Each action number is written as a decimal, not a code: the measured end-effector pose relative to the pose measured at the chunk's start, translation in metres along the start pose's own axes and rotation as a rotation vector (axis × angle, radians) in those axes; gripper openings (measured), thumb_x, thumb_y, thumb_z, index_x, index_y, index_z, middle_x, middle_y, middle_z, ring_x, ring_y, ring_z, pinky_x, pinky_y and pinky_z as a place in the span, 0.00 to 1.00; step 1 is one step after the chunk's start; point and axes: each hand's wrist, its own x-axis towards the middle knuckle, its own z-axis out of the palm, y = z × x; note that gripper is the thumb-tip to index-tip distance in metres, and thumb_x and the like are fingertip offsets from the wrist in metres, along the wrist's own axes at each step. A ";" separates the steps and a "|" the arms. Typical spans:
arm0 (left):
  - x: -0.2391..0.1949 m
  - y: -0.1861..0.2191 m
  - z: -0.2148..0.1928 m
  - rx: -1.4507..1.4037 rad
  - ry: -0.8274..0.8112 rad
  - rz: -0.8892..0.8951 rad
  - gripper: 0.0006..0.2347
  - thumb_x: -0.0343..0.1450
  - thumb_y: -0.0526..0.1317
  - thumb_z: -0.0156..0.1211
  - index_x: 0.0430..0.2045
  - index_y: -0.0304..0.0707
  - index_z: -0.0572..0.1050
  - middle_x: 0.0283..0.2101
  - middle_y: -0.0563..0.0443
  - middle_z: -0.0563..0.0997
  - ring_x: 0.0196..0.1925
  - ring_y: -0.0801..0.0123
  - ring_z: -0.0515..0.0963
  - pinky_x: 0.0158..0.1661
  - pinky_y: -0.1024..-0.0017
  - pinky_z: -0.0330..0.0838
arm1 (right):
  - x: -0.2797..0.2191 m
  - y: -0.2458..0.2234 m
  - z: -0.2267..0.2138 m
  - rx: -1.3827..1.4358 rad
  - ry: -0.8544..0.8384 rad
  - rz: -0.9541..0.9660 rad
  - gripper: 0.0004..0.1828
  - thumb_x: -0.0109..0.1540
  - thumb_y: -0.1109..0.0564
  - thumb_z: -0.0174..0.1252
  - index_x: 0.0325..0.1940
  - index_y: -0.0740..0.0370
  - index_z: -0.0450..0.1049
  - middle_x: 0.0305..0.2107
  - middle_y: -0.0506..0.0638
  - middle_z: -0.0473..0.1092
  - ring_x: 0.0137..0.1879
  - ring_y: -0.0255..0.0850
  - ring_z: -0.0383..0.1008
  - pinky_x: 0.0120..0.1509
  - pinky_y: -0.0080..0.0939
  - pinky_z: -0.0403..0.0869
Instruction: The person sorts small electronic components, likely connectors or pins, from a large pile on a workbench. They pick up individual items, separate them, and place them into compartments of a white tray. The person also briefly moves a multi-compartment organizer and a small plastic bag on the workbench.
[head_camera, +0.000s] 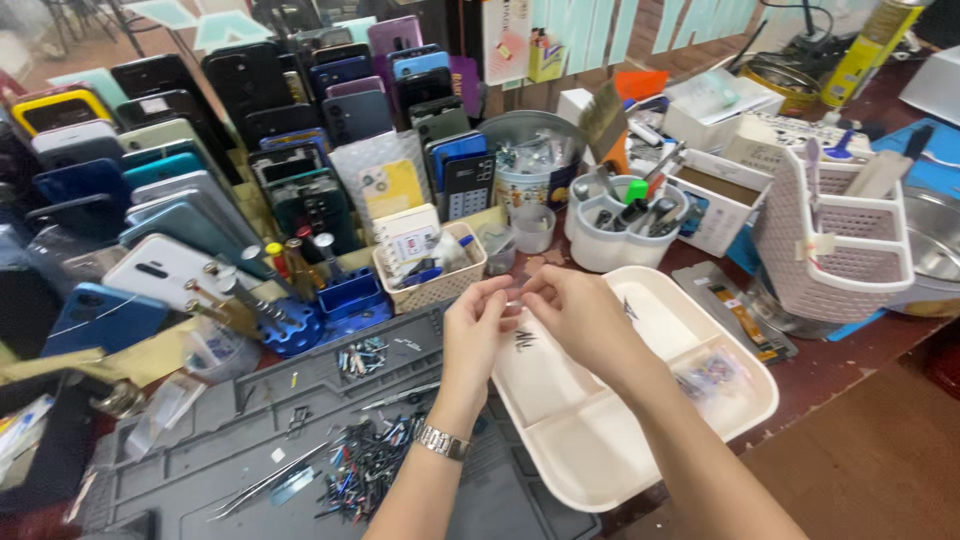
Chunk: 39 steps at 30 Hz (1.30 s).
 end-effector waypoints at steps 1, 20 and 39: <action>-0.003 0.005 -0.018 -0.001 0.012 0.016 0.12 0.75 0.37 0.53 0.49 0.31 0.77 0.43 0.47 0.85 0.39 0.73 0.83 0.40 0.76 0.77 | -0.002 -0.012 0.015 -0.003 -0.035 0.036 0.11 0.60 0.54 0.61 0.40 0.65 0.79 0.30 0.57 0.80 0.34 0.46 0.82 0.40 0.44 0.77; -0.021 0.033 -0.189 0.332 0.325 0.050 0.11 0.73 0.37 0.57 0.44 0.32 0.80 0.39 0.49 0.86 0.37 0.76 0.83 0.37 0.77 0.77 | 0.053 -0.043 0.182 -0.482 -0.358 0.144 0.07 0.53 0.54 0.69 0.34 0.56 0.84 0.36 0.56 0.79 0.46 0.52 0.80 0.53 0.51 0.77; -0.021 0.027 -0.181 0.218 0.244 -0.051 0.12 0.73 0.37 0.56 0.45 0.27 0.80 0.38 0.45 0.87 0.34 0.71 0.85 0.37 0.75 0.80 | 0.072 -0.025 0.177 -0.170 -0.500 0.055 0.16 0.53 0.49 0.66 0.33 0.65 0.83 0.27 0.60 0.79 0.35 0.46 0.79 0.45 0.44 0.77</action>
